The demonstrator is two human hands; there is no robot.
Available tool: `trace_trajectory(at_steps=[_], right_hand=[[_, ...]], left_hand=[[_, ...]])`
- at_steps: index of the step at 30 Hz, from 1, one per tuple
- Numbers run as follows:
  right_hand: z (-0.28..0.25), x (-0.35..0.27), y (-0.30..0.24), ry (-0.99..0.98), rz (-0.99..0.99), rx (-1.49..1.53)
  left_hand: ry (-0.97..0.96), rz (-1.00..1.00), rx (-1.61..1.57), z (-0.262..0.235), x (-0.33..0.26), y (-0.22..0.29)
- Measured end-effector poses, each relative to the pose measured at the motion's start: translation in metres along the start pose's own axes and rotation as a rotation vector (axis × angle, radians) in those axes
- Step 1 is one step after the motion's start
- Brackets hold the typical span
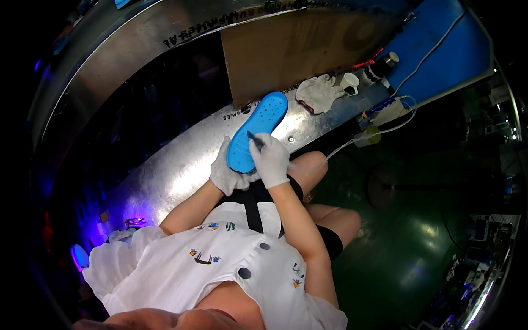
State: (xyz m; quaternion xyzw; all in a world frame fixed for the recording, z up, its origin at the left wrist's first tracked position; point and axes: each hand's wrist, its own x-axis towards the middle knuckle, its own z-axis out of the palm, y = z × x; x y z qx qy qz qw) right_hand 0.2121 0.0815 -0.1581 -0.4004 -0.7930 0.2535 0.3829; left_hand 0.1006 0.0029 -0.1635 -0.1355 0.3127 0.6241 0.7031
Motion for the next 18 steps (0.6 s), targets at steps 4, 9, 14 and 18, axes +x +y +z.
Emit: trace_trajectory(at_steps=[4,9,14,18], right_hand=[[-0.041,-0.025,-0.031,-0.208,-0.066,0.026],[-0.059,0.012,-0.035,0.152,-0.223,0.018],[-0.074,0.008,-0.073,-0.013,-0.136,0.314],[-0.071,0.010,-0.072,0.205,-0.319,-0.028]], left_hand=[[-0.102,0.007,-0.129,-0.014,0.012,-0.006],[-0.137,-0.078,0.117,0.036,-0.037,-0.013],[-0.394,-0.201,-0.123,0.016,-0.039,-0.005],[-0.390,-0.143,-0.101,0.031,-0.034,-0.021]])
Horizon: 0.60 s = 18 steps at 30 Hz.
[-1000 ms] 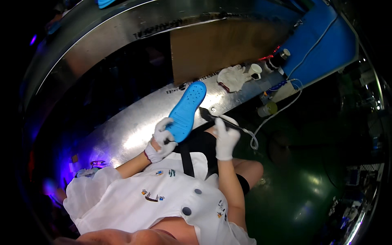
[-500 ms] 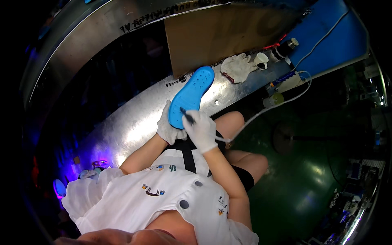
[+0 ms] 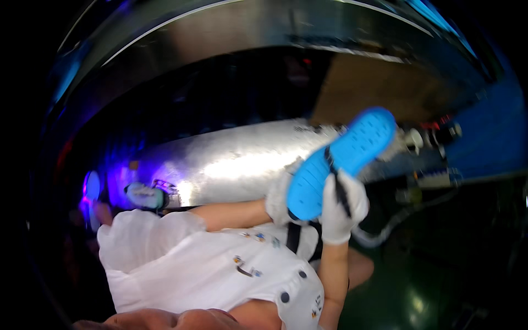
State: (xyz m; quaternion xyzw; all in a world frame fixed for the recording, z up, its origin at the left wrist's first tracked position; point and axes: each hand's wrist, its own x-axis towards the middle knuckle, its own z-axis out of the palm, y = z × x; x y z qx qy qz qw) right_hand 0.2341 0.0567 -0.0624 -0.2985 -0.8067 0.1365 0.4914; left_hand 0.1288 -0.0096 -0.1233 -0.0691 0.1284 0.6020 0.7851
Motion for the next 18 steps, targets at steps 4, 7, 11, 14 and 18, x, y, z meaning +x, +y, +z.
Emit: trace_trajectory(at_steps=[4,7,11,14,18], right_hand=[[-0.015,-0.013,-0.019,-0.265,0.208,0.395],[-0.007,-0.011,-0.002,-0.054,0.340,0.376],[-0.014,-0.019,-0.040,-0.330,-0.150,0.264],[-0.012,-0.008,-0.022,-0.151,0.388,0.487],[-0.007,-0.023,-0.011,-0.105,-0.024,0.192]], left_hand=[[0.089,0.117,-0.002,0.001,-0.009,0.001],[-0.071,0.103,-0.020,0.006,-0.017,0.001],[-0.031,0.312,-0.010,-0.005,0.008,-0.005],[-0.371,0.201,-0.002,-0.006,-0.007,0.009],[0.137,0.296,0.038,0.036,-0.012,0.003]])
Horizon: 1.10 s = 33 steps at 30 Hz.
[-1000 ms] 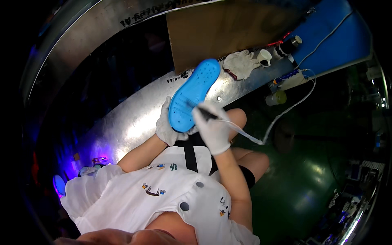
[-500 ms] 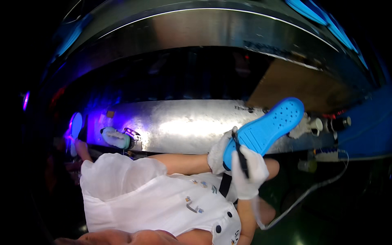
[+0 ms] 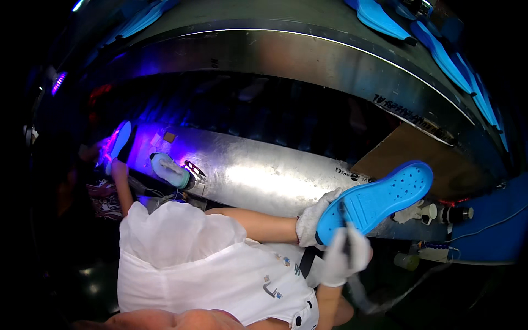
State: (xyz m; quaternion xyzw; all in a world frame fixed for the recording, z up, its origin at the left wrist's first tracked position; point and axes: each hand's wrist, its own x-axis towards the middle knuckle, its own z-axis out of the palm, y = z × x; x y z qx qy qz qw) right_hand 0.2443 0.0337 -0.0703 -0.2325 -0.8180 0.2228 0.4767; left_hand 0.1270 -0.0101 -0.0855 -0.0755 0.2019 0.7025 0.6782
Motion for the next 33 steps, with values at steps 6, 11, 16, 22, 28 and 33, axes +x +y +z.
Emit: trace_trajectory(at_steps=[6,11,16,22,28,33], right_hand=[[-0.008,0.002,-0.002,0.014,0.472,0.379],[0.003,-0.014,-0.025,-0.120,0.027,0.183],[0.002,0.000,-0.013,0.115,0.381,0.220],[0.011,0.000,-0.012,0.019,0.358,0.308],[0.003,-0.007,-0.027,-0.083,0.108,0.313],[0.004,-0.002,-0.007,0.079,0.154,0.216]], left_hand=[[-0.381,-0.053,-0.072,-0.024,0.002,0.006],[-0.307,0.112,-0.128,-0.015,0.014,0.004],[-0.651,0.308,0.557,-0.040,0.027,0.015],[-0.280,0.175,-0.029,-0.012,0.017,0.020],[-0.754,-0.041,-0.114,-0.035,0.045,0.021],[-0.428,0.147,0.036,-0.029,0.030,0.023]])
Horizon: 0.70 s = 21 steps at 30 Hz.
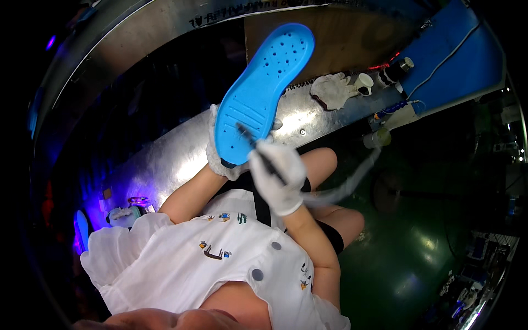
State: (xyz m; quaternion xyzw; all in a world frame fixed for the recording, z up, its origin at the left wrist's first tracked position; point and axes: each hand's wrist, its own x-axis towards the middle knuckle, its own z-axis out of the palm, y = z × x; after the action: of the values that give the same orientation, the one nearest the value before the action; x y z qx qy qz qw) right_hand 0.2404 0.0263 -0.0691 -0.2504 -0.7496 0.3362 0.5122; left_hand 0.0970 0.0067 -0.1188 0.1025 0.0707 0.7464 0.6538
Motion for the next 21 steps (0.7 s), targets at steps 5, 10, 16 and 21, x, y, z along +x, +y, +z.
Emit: trace_trajectory(at_steps=[5,10,16,21], right_hand=[[0.016,-0.003,0.001,0.065,0.217,0.196],[0.016,-0.006,-0.027,-0.138,-0.203,0.003],[-0.007,0.009,0.011,-0.047,-0.009,0.045],[-0.023,-0.008,-0.002,-0.341,0.137,0.163]], left_hand=[[0.095,0.094,0.092,0.014,0.001,-0.007],[-0.239,-0.122,-0.017,-0.005,0.010,0.000],[-0.203,-0.158,-0.214,-0.054,0.019,0.010],[0.149,-0.236,0.566,-0.019,0.007,0.037]])
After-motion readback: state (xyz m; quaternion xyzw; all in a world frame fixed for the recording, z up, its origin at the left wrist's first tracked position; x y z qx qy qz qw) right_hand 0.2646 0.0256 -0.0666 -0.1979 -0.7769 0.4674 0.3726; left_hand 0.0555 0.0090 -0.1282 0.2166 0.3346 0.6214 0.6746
